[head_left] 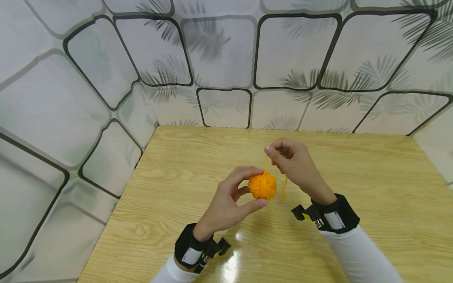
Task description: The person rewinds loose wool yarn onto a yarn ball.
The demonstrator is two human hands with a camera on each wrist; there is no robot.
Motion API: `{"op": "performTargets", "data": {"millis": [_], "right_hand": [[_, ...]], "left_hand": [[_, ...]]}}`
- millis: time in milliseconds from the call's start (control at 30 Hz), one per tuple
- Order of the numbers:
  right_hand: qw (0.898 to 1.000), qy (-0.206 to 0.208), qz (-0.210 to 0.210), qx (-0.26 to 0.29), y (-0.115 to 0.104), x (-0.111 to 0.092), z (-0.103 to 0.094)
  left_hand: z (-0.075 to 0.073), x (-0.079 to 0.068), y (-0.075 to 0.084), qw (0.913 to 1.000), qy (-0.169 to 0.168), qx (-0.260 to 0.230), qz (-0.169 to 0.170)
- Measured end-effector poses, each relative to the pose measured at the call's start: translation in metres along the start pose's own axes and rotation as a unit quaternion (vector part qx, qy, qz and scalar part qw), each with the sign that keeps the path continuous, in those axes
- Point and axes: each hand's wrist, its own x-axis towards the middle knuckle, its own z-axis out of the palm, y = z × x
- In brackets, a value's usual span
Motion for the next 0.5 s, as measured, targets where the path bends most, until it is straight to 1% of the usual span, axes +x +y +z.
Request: {"op": "performTargets", "data": {"millis": [100,233,500], "right_hand": [[1.000,-0.010,0.015,0.010,0.007,-0.002,0.007],[0.999,-0.030,0.034,0.025,0.014,-0.008,0.015],[0.996,-0.065,0.022,0.056,0.021,-0.024,0.028]], "left_hand": [[-0.001,0.001,0.000,0.9997,0.009,-0.008,0.021],[-0.004,0.003,0.000,0.9986,0.028,-0.005,0.045],[-0.007,0.005,0.000,0.9965,0.062,0.017,0.053]]}}
